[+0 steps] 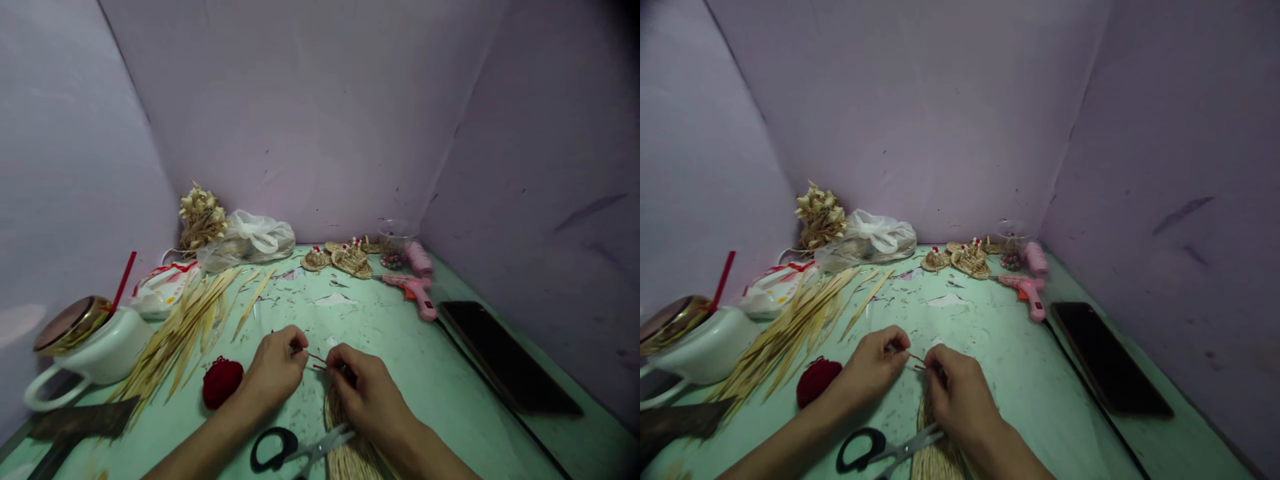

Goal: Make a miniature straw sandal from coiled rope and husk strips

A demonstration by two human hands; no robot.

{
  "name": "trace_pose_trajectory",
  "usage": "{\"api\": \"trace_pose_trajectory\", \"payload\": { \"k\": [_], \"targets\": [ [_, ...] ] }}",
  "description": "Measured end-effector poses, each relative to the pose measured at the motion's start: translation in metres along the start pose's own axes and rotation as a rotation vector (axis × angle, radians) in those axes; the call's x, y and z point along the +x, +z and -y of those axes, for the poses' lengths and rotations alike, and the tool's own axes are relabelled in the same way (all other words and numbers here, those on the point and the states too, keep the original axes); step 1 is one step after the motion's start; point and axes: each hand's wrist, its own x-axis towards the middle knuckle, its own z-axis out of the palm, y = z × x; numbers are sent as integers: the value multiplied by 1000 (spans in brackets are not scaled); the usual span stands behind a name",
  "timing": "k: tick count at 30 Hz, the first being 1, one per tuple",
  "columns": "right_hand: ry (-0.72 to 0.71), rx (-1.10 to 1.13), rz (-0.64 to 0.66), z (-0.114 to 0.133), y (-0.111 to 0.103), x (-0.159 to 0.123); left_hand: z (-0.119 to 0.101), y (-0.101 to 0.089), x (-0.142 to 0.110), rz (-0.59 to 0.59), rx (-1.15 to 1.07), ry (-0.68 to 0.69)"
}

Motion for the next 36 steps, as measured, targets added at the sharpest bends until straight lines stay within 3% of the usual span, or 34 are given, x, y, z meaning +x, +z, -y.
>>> {"api": "trace_pose_trajectory", "payload": {
  "k": [2,8,11,18,27,33,36],
  "targets": [
    [11,-2,-7,-1,1,0,1,-1,1,-53,20,54],
    [67,67,-13,0,1,2,0,-1,-8,132,108,315],
    [79,88,-10,2,0,2,2,5,-12,75,254,355],
    [98,53,27,1,0,1,6,12,-12,14,391,383],
    [90,-34,41,3,0,2,-1,14,-12,-37,207,390],
    [87,-20,33,3,0,4,-4,19,-13,1,119,413],
    [105,3,27,2,1,3,-4,22,-13,9,-12,282]
  ]
}}
